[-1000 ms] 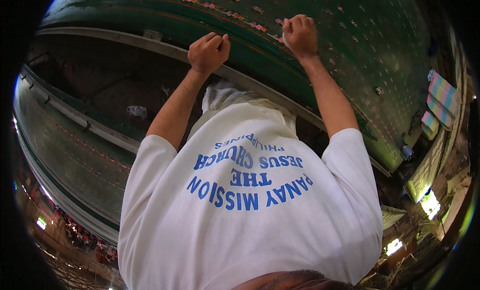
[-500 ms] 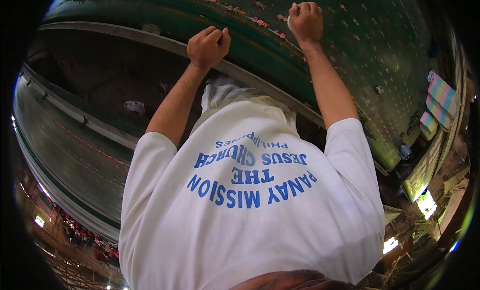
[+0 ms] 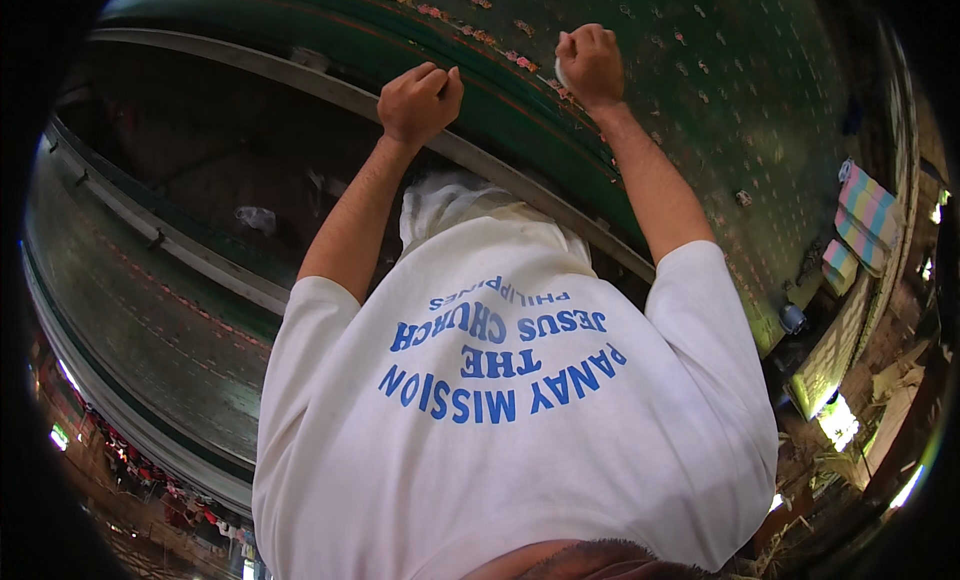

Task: The person uses a white cloth to wipe a green painted surface, moving the cloth back and forth across the area. The person continues wiping different sections of the surface throughout the clip.

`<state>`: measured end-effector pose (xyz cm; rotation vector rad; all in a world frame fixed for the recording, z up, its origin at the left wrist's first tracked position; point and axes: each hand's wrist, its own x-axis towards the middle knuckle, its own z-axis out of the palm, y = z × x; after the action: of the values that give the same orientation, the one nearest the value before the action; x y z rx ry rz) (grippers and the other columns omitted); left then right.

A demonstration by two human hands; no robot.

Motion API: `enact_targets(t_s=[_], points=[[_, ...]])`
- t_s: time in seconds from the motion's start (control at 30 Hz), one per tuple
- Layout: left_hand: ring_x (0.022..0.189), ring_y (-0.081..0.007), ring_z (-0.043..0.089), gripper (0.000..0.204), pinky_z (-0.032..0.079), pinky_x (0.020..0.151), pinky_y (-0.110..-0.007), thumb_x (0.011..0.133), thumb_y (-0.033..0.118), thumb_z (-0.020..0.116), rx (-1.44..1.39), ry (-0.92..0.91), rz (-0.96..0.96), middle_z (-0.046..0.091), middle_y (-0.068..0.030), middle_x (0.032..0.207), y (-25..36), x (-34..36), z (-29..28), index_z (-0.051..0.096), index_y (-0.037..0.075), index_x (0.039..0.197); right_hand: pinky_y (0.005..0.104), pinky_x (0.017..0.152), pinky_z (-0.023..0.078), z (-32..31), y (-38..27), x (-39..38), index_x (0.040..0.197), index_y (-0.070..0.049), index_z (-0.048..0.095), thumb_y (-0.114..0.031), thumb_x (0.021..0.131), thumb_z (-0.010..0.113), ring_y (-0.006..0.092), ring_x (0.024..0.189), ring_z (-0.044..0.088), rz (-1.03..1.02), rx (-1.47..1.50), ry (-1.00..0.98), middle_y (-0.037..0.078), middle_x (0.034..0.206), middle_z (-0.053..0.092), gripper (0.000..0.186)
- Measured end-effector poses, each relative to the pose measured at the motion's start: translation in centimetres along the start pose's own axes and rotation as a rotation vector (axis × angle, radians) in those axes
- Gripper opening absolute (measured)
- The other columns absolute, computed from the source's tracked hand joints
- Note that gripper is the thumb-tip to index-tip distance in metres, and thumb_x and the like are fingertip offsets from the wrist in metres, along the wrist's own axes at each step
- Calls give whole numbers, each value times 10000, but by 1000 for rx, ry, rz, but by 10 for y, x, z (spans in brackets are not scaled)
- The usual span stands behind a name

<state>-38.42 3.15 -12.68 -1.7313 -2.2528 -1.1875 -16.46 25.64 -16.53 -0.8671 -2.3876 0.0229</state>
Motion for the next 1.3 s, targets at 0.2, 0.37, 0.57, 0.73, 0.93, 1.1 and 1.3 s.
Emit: enact_targets(t_s=[0.2,0.37,0.57,0.73,0.93,1.1,1.3], points=[[561,-303,627,374,498,501,-430,951,162,787,7,-18,24,587,-56,662,-2,0,-1,569,96,655,504,823,543,-6,-14,-10,837,-112,652,-253,972,744,360,911,649,110,8,-17,93,932,666,215],[563,-304,630,370,503,505,-432,950,165,788,2,-13,32,584,-56,659,1,-1,-1,574,101,655,489,856,548,-14,-1,-14,837,-101,650,-226,967,756,346,935,658,112,-2,81,96,934,667,210],[569,-298,640,373,510,510,-425,951,167,786,9,14,22,585,-53,656,1,1,-2,570,102,654,467,813,573,-8,-13,-6,868,-111,686,-254,972,754,331,927,673,56,-65,22,68,941,677,190],[569,-297,642,372,513,510,-428,953,175,785,-10,8,24,591,-53,664,1,1,0,574,101,655,475,765,576,-6,19,10,857,-107,664,-271,972,737,353,898,676,23,-159,34,98,933,670,213],[574,-301,641,380,515,512,-430,953,191,786,-10,29,18,593,-57,671,1,-1,-2,571,101,653,501,767,563,6,-17,-2,874,-93,671,-272,992,716,358,903,666,-28,2,3,113,939,673,220],[577,-293,649,373,524,514,-421,938,199,790,3,33,40,596,-51,666,-1,-4,2,579,107,644,500,778,574,6,12,12,895,-96,681,-291,996,725,354,916,668,205,-207,72,110,958,675,225],[582,-268,669,358,539,510,-402,917,195,791,-4,16,26,610,-26,661,-1,-3,-2,595,130,625,512,790,565,1,1,8,820,-108,682,-247,967,741,371,904,670,4,-42,0,125,917,684,211]])
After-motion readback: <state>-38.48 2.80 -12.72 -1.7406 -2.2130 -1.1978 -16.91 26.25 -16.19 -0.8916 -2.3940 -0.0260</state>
